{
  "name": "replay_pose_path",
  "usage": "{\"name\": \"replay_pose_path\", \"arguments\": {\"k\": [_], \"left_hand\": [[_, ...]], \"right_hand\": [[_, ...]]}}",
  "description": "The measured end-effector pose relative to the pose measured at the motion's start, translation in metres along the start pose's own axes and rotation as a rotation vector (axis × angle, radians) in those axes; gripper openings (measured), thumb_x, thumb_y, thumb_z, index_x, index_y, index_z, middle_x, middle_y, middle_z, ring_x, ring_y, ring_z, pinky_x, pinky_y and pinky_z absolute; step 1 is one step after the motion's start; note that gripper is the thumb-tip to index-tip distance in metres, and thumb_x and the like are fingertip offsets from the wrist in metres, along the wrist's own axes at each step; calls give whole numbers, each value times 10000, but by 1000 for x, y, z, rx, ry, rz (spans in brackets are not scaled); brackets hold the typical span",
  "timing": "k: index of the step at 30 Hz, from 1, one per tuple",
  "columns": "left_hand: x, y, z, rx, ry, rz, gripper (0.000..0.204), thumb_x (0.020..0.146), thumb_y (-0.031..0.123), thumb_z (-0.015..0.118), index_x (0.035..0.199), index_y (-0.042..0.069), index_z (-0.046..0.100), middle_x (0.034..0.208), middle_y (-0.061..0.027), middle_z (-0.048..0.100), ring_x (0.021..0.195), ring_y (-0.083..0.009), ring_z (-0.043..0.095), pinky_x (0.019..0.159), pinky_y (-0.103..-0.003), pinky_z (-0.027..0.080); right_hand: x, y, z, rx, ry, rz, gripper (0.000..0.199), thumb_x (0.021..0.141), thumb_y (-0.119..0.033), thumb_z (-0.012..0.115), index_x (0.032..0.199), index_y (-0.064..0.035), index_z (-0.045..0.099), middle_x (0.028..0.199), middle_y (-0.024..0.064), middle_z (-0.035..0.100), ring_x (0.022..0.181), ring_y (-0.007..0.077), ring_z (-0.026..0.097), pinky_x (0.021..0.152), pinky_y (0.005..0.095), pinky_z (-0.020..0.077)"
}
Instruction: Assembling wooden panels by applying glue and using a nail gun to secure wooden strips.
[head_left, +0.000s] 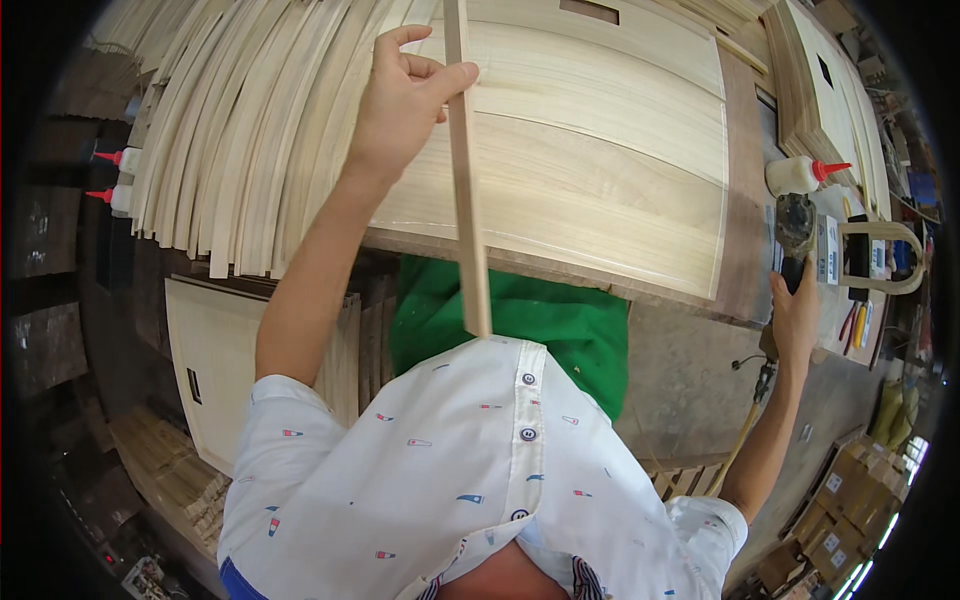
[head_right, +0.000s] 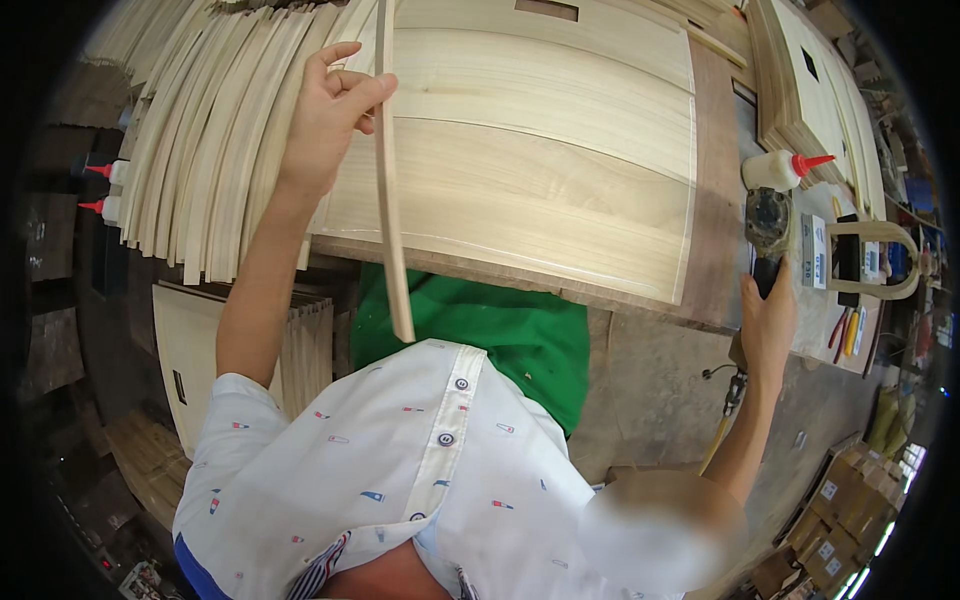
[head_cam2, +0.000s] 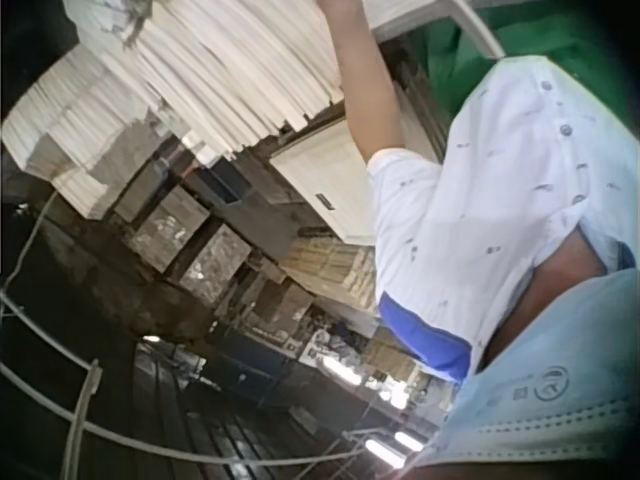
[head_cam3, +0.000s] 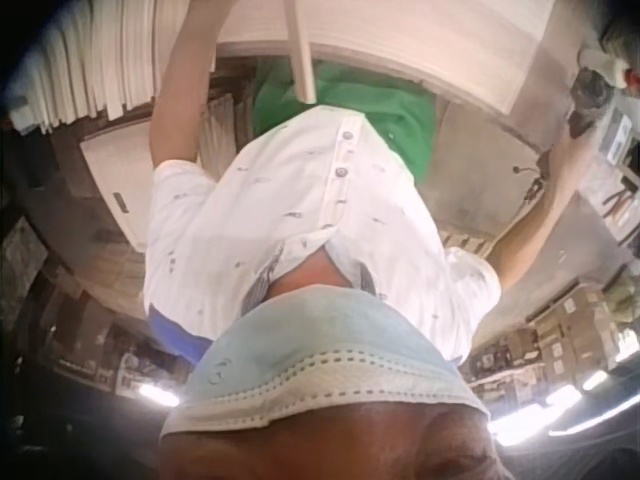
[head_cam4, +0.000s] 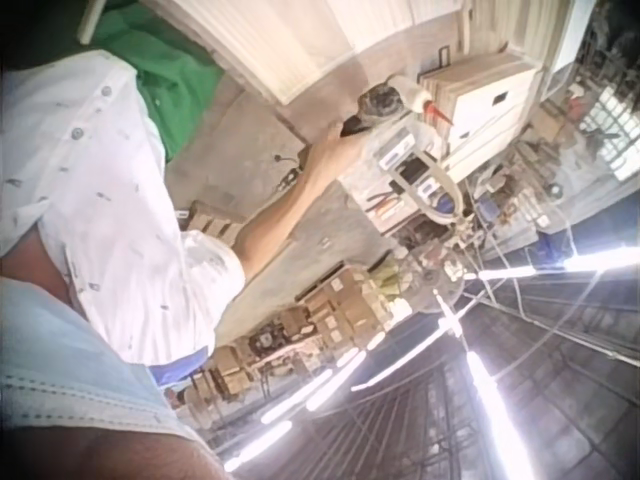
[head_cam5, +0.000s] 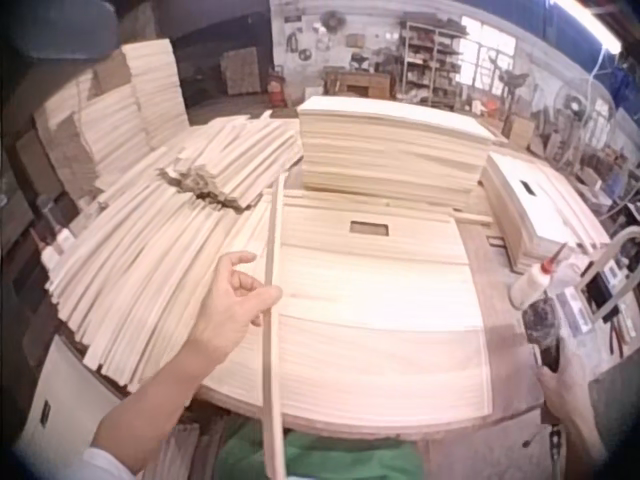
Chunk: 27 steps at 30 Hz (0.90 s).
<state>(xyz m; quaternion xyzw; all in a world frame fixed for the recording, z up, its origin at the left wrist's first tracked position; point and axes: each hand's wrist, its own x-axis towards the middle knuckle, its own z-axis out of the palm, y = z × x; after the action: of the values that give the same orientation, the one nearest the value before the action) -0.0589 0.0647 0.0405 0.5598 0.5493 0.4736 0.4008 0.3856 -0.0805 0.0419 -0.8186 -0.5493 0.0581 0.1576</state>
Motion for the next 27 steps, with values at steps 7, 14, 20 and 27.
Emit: {"name": "replay_pose_path", "arguments": {"k": [7, 14, 20, 27], "left_hand": [[-14, 2, 20, 110, -50, 20, 444, 933, 210, 589, 1346, 105, 465, 810, -5, 534, 692, -73, 530, 610, -221, 452], [-4, -28, 52, 228, -26, 152, 331, 919, 244, 630, 1196, 64, 605, 807, -8, 523, 685, -77, 533, 607, -222, 464], [-8, -18, 93, 329, 50, 152, 388, 854, 305, 690, 1117, 27, 629, 737, -52, 582, 682, -135, 593, 623, -298, 477], [-17, -9, 97, 110, 22, 73, 339, 859, 293, 680, 1059, 21, 647, 710, -85, 633, 620, -172, 614, 615, -318, 487]], "right_hand": [[10, 2, 41, -229, -48, 91, 623, 869, -218, 649, 1379, 40, 401, 1193, 294, 588, 1100, 443, 567, 918, 444, 452], [-3, -42, 16, -82, 144, -184, 496, 866, -211, 682, 1269, 35, 529, 1193, 233, 576, 1110, 388, 553, 937, 426, 448], [-30, -171, 36, 132, 145, -772, 544, 743, -55, 751, 1238, 3, 534, 1171, 190, 557, 1086, 355, 552, 919, 424, 461], [-12, -171, 72, 32, 63, -742, 486, 742, 39, 664, 1209, -29, 546, 1174, 161, 554, 1014, 330, 579, 822, 382, 511]]}}
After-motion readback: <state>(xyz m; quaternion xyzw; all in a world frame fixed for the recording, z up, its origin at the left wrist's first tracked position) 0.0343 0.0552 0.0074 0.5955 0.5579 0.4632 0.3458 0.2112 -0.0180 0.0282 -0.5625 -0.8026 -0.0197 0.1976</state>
